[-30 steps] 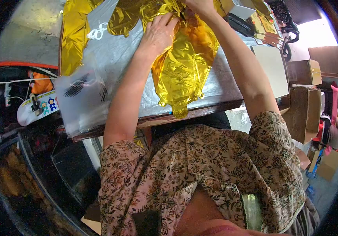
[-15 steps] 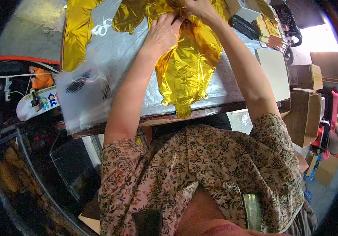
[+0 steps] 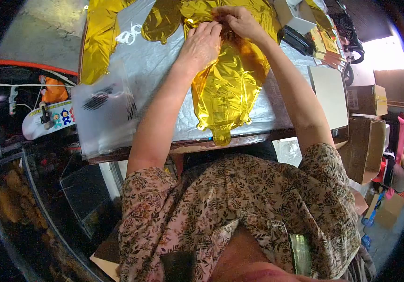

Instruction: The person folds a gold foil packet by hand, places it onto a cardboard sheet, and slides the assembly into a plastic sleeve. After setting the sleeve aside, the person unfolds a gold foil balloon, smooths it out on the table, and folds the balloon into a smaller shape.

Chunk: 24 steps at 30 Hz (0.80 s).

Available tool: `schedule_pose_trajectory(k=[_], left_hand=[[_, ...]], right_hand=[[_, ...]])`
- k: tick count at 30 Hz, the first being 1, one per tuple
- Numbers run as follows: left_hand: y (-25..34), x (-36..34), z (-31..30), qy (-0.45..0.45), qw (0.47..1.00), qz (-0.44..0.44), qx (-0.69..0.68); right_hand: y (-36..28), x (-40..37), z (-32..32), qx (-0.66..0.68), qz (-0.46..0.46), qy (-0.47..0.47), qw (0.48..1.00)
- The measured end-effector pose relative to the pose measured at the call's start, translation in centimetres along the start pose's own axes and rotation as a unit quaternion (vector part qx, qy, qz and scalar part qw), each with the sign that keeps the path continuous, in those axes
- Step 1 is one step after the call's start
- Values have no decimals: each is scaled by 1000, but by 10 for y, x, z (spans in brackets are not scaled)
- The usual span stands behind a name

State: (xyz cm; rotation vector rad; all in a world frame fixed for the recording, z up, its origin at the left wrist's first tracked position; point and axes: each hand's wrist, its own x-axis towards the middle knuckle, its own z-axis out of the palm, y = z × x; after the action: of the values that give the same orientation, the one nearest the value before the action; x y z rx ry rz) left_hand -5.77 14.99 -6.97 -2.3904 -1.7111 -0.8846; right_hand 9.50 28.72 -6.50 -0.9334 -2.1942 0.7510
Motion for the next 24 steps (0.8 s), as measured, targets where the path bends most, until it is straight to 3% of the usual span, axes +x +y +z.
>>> schedule_pose_trajectory(k=[2,3,5,8,15,18,21,24], left_hand=[[1,1,0,28,1000,8,4],[1,0,-1,28,1000,8,4],[0,0,-2,2,1000,12,9],[-1,0,0,31,999,32,8],[6,2,-13,16,999,16,36],[12,5,-18,60,996,18,57],[12,5,-18,97,991,29,88],[7,3,-12,82,993,23,80]], right_hand=[[3,2,-1,88,-34,-72,993],[3,1,0,88,-34,-72,993],[1,-1,-1,2,-133,-53,990],[-8,0,-3,-8,-78,-103,992],[-14,0,-6,-23,-100,-119,988],[-3,3,-2,-27,-119,-118,986],[6,6,7,-25,-164,-46,985],[-19,2,-15,-62,-80,-103,990]])
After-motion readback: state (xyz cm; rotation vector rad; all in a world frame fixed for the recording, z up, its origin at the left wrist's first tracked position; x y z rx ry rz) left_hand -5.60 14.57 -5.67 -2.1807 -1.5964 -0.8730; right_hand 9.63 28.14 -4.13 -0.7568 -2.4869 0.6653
